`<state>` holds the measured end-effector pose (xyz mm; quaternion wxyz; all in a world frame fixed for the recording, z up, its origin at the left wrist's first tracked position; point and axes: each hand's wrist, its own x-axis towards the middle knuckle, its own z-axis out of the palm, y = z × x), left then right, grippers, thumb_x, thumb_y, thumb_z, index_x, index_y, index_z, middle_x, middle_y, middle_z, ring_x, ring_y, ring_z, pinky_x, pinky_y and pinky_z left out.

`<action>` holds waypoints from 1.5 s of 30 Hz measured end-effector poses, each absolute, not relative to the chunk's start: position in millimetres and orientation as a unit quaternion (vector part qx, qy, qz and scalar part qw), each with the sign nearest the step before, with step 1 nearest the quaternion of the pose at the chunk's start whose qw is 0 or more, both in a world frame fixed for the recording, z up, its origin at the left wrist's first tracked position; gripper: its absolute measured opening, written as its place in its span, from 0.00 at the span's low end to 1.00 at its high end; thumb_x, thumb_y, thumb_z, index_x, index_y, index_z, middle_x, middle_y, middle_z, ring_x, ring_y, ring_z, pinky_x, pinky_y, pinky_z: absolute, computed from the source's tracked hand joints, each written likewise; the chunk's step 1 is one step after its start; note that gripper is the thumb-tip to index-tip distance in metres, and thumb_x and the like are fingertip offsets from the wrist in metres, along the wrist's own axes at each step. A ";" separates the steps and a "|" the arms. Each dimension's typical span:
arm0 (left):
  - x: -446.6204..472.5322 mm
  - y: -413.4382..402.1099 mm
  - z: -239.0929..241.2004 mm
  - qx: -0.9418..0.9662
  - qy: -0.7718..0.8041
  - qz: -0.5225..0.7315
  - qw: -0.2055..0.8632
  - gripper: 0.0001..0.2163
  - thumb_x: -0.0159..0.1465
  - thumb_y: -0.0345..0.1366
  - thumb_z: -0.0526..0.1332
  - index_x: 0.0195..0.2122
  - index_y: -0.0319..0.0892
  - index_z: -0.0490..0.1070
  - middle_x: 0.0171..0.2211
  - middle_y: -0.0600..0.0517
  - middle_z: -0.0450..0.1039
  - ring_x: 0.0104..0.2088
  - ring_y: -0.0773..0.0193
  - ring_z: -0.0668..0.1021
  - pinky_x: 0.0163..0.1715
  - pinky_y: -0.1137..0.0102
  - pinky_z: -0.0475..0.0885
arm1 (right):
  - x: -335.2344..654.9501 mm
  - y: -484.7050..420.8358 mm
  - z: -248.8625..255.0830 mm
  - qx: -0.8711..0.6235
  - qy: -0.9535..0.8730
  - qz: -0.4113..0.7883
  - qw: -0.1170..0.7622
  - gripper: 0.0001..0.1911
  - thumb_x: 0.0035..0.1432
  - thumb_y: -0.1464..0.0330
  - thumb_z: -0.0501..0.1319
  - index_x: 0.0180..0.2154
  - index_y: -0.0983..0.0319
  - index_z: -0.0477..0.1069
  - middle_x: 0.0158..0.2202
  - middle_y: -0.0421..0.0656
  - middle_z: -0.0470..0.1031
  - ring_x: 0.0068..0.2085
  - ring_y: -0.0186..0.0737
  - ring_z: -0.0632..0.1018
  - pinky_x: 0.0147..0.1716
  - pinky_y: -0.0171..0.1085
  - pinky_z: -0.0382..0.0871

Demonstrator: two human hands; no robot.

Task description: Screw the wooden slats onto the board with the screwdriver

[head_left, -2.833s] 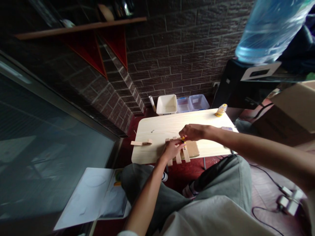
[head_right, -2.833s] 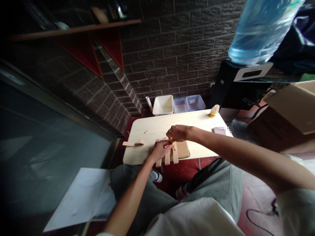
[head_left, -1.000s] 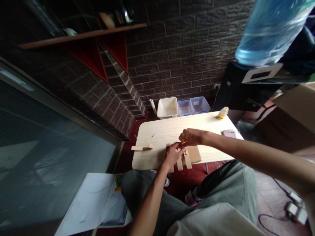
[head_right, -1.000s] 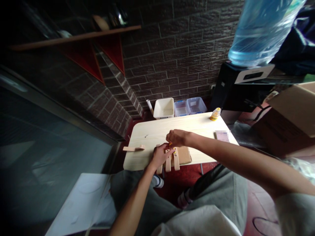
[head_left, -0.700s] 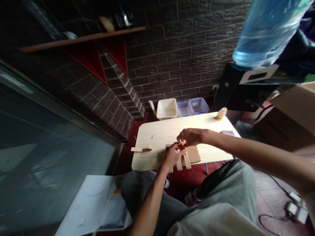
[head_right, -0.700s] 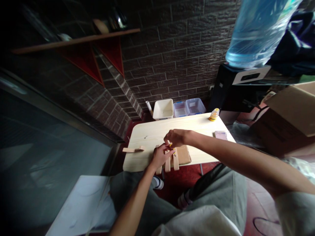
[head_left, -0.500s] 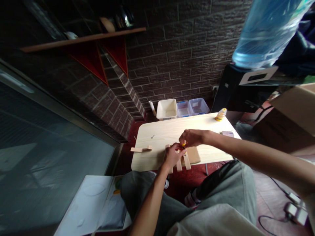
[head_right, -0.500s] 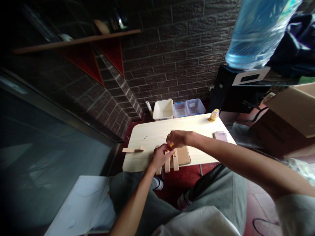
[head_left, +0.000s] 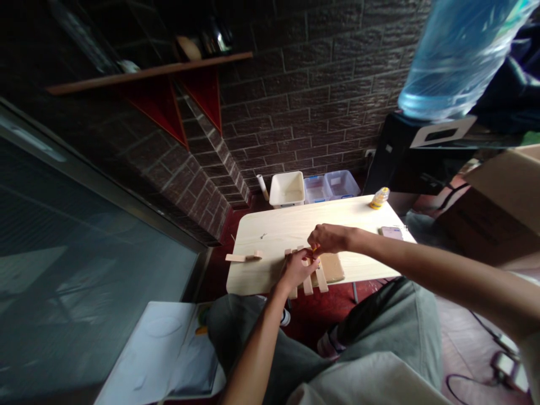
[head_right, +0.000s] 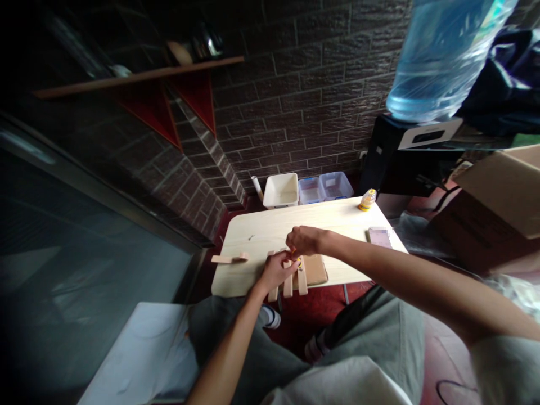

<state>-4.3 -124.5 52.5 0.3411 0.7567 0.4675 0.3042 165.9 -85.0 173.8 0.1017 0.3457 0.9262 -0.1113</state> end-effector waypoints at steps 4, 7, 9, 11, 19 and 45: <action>-6.1 -124.9 50.6 0.760 0.468 0.304 0.333 0.07 0.60 0.37 0.64 0.36 0.43 0.78 0.35 0.51 0.81 0.36 0.63 0.79 0.38 0.71 0.72 | 163.5 -87.5 172.3 0.356 0.923 -0.109 0.101 0.12 0.59 0.63 0.65 0.40 0.65 0.78 0.38 0.47 0.81 0.39 0.42 0.79 0.34 0.34 0.65; -6.0 -125.4 49.3 0.748 0.475 0.319 0.335 0.07 0.59 0.38 0.65 0.37 0.43 0.77 0.35 0.52 0.81 0.36 0.63 0.80 0.38 0.71 0.72 | 160.5 -89.1 171.4 0.366 0.919 -0.105 0.101 0.12 0.60 0.61 0.64 0.38 0.64 0.78 0.37 0.47 0.81 0.39 0.43 0.79 0.33 0.34 0.65; -5.4 -125.7 48.7 0.740 0.476 0.331 0.341 0.08 0.59 0.38 0.65 0.38 0.42 0.77 0.35 0.51 0.81 0.36 0.63 0.80 0.38 0.71 0.73 | 159.9 -90.0 171.8 0.375 0.917 -0.099 0.097 0.12 0.60 0.61 0.63 0.39 0.64 0.78 0.38 0.47 0.81 0.39 0.43 0.79 0.33 0.34 0.65; -4.8 -125.9 47.9 0.731 0.476 0.342 0.348 0.09 0.59 0.39 0.65 0.39 0.42 0.77 0.35 0.50 0.81 0.36 0.63 0.81 0.38 0.70 0.73 | 161.1 -90.6 172.2 0.380 0.915 -0.102 0.092 0.12 0.60 0.62 0.63 0.41 0.64 0.77 0.38 0.47 0.81 0.39 0.43 0.79 0.33 0.34 0.66; -3.0 -125.1 49.1 0.719 0.482 0.337 0.371 0.09 0.60 0.41 0.65 0.35 0.40 0.78 0.32 0.48 0.81 0.34 0.62 0.80 0.35 0.71 0.73 | 168.5 -89.3 163.0 0.297 0.947 -0.057 0.106 0.11 0.59 0.73 0.60 0.44 0.65 0.76 0.40 0.47 0.81 0.41 0.42 0.79 0.37 0.35 0.67; -5.6 -128.6 41.4 0.716 0.492 0.345 0.357 0.11 0.59 0.41 0.65 0.39 0.41 0.77 0.35 0.48 0.80 0.35 0.60 0.80 0.38 0.68 0.73 | 159.1 -95.4 169.5 0.362 0.924 -0.065 0.106 0.16 0.61 0.57 0.61 0.42 0.63 0.76 0.38 0.47 0.81 0.38 0.45 0.80 0.31 0.35 0.66</action>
